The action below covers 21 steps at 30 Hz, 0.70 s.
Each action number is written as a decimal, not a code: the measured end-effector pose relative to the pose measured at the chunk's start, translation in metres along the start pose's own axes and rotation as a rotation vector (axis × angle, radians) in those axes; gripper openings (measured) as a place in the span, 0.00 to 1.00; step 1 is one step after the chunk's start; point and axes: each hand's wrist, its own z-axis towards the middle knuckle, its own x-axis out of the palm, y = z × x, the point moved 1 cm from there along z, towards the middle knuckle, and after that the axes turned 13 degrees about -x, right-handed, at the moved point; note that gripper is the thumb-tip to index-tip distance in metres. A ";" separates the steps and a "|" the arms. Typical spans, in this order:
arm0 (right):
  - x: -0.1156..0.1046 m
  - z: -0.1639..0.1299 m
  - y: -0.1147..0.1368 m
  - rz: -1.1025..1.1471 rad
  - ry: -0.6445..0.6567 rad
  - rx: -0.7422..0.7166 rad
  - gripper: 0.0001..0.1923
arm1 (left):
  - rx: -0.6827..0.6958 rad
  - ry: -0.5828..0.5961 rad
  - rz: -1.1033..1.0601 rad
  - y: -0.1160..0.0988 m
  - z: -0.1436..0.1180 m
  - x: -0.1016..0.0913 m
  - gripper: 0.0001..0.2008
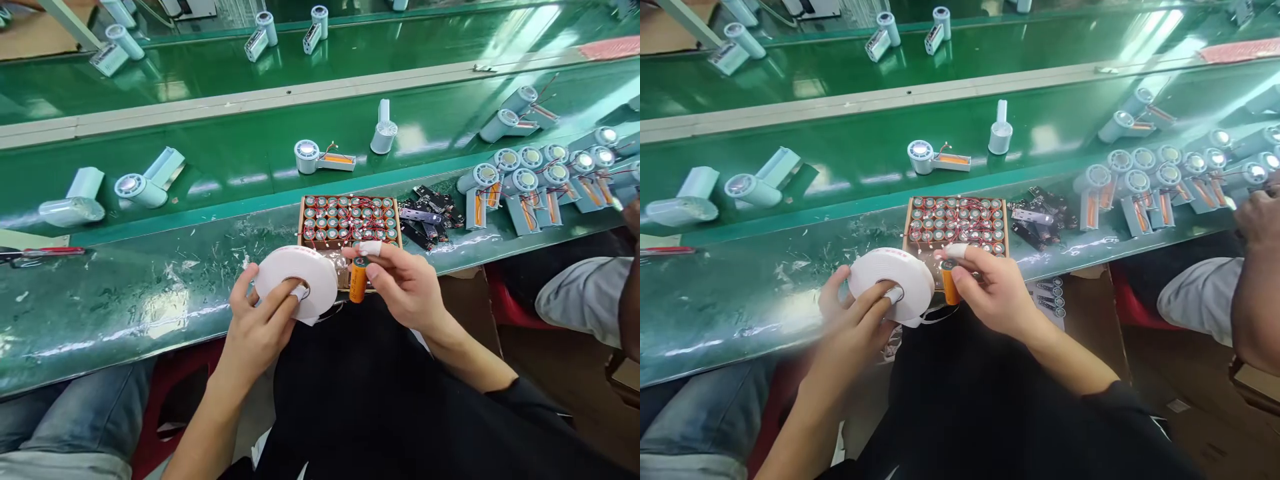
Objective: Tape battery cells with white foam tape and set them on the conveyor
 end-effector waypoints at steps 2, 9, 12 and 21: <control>0.001 0.006 0.004 -0.199 0.097 -0.043 0.14 | 0.028 0.018 0.042 -0.002 0.001 -0.002 0.19; 0.001 0.008 -0.002 -0.349 0.291 -0.047 0.21 | 0.060 0.039 0.067 0.001 0.009 -0.011 0.22; 0.002 0.001 -0.012 -0.113 0.213 0.053 0.26 | -0.007 0.005 -0.004 -0.001 0.010 -0.008 0.22; 0.046 0.004 -0.013 0.358 -0.634 -0.033 0.28 | -0.217 -0.357 -0.084 -0.073 0.029 0.007 0.17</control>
